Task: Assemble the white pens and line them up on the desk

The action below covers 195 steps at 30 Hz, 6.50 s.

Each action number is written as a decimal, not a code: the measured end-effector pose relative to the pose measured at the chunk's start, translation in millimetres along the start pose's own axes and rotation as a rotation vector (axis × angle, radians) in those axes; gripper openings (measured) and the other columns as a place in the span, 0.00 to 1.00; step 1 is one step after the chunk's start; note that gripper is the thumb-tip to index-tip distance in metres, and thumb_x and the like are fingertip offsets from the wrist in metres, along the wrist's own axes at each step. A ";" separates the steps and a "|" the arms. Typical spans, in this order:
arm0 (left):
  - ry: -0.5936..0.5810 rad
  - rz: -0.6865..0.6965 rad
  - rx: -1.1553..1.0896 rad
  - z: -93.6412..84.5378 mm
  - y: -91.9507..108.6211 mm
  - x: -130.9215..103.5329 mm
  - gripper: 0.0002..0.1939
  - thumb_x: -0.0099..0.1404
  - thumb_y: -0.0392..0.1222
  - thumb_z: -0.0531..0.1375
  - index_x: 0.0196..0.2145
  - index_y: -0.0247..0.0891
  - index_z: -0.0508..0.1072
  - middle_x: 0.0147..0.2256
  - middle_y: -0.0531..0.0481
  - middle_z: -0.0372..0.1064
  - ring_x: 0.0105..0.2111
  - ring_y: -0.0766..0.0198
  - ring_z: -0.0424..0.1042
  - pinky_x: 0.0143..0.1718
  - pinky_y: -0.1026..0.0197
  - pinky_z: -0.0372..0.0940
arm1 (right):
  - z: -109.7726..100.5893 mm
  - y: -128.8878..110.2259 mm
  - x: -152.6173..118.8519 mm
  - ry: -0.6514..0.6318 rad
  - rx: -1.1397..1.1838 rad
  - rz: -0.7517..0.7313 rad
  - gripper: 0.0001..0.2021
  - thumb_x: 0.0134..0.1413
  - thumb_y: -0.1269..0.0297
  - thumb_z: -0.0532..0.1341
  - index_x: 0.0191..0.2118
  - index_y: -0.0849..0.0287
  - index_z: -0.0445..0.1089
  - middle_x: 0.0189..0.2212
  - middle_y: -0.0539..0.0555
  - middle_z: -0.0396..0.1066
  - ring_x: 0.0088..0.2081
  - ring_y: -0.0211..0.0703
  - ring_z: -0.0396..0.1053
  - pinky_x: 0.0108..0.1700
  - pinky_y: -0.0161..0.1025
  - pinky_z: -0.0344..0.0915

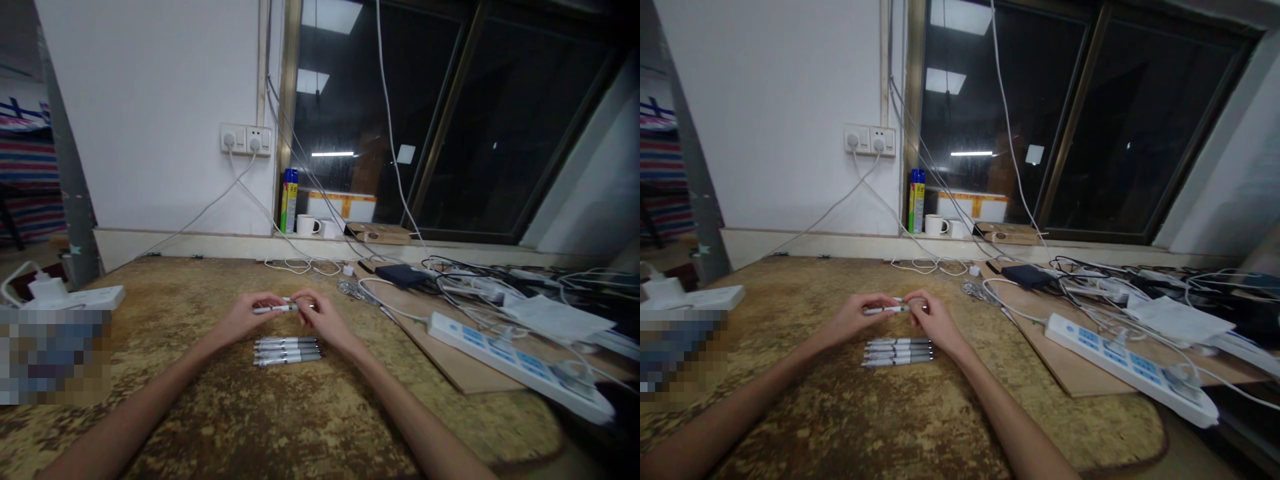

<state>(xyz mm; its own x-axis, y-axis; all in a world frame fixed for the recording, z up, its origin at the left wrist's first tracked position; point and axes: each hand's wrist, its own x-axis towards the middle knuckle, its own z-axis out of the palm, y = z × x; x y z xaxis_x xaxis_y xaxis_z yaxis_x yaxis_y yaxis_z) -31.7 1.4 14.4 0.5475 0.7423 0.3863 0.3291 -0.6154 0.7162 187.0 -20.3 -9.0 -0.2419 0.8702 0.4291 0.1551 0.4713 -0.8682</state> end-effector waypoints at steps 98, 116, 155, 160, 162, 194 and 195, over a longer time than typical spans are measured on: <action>0.092 -0.091 0.082 6.8 -12.1 2.0 0.23 0.69 0.58 0.51 0.30 0.37 0.72 0.27 0.51 0.68 0.28 0.62 0.67 0.31 0.63 0.61 | -9.6 -0.4 11.7 0.354 0.721 0.084 0.09 0.55 0.55 0.60 0.32 0.54 0.65 0.25 0.48 0.61 0.30 0.41 0.65 0.42 0.42 0.68; 0.069 -0.153 0.512 -5.6 -16.8 -4.6 0.23 0.72 0.53 0.46 0.30 0.41 0.74 0.28 0.48 0.74 0.29 0.57 0.71 0.31 0.61 0.56 | -31.4 -12.6 8.3 0.365 0.943 0.004 0.13 0.63 0.58 0.50 0.27 0.54 0.57 0.22 0.45 0.41 0.22 0.39 0.45 0.26 0.36 0.58; -0.044 -0.219 0.584 -3.7 -19.0 -4.6 0.18 0.69 0.48 0.50 0.35 0.38 0.78 0.31 0.45 0.76 0.31 0.57 0.72 0.33 0.62 0.57 | -32.7 -23.1 8.1 0.339 1.189 -0.002 0.11 0.65 0.63 0.48 0.34 0.57 0.66 0.21 0.45 0.45 0.22 0.37 0.48 0.26 0.33 0.57; -0.042 -0.207 0.599 -4.2 -17.5 -5.5 0.18 0.70 0.49 0.50 0.34 0.39 0.77 0.31 0.46 0.76 0.31 0.58 0.72 0.32 0.62 0.56 | -33.4 -23.5 7.6 0.336 1.204 -0.003 0.12 0.65 0.61 0.50 0.35 0.57 0.66 0.21 0.45 0.46 0.22 0.37 0.48 0.25 0.33 0.56; -0.046 -0.207 0.603 -4.3 -16.3 -5.4 0.18 0.70 0.48 0.50 0.34 0.39 0.76 0.31 0.46 0.76 0.31 0.58 0.72 0.32 0.62 0.56 | -33.6 -23.1 7.9 0.338 1.215 -0.001 0.12 0.66 0.60 0.50 0.34 0.57 0.66 0.21 0.45 0.46 0.22 0.37 0.48 0.25 0.33 0.56; -0.061 -0.209 0.618 -3.7 -10.2 -6.7 0.18 0.70 0.48 0.50 0.33 0.39 0.76 0.30 0.46 0.75 0.30 0.58 0.71 0.30 0.62 0.54 | -32.3 -25.3 6.9 0.373 1.144 -0.025 0.07 0.61 0.64 0.54 0.39 0.55 0.69 0.21 0.45 0.48 0.23 0.37 0.51 0.28 0.34 0.58; -0.062 -0.209 0.616 -3.8 -9.1 -6.8 0.17 0.70 0.48 0.50 0.33 0.39 0.76 0.30 0.46 0.75 0.29 0.58 0.71 0.30 0.62 0.54 | -32.5 -25.3 6.7 0.369 1.149 -0.030 0.07 0.62 0.64 0.54 0.39 0.55 0.69 0.21 0.45 0.48 0.22 0.37 0.51 0.28 0.34 0.58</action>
<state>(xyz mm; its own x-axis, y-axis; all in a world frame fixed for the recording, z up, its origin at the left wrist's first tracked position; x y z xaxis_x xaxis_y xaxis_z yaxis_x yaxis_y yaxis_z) -41.3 3.0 7.5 0.4614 0.8575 0.2277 0.8042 -0.5126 0.3009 212.6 -21.7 24.0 0.0868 0.9381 0.3353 -0.8336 0.2527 -0.4912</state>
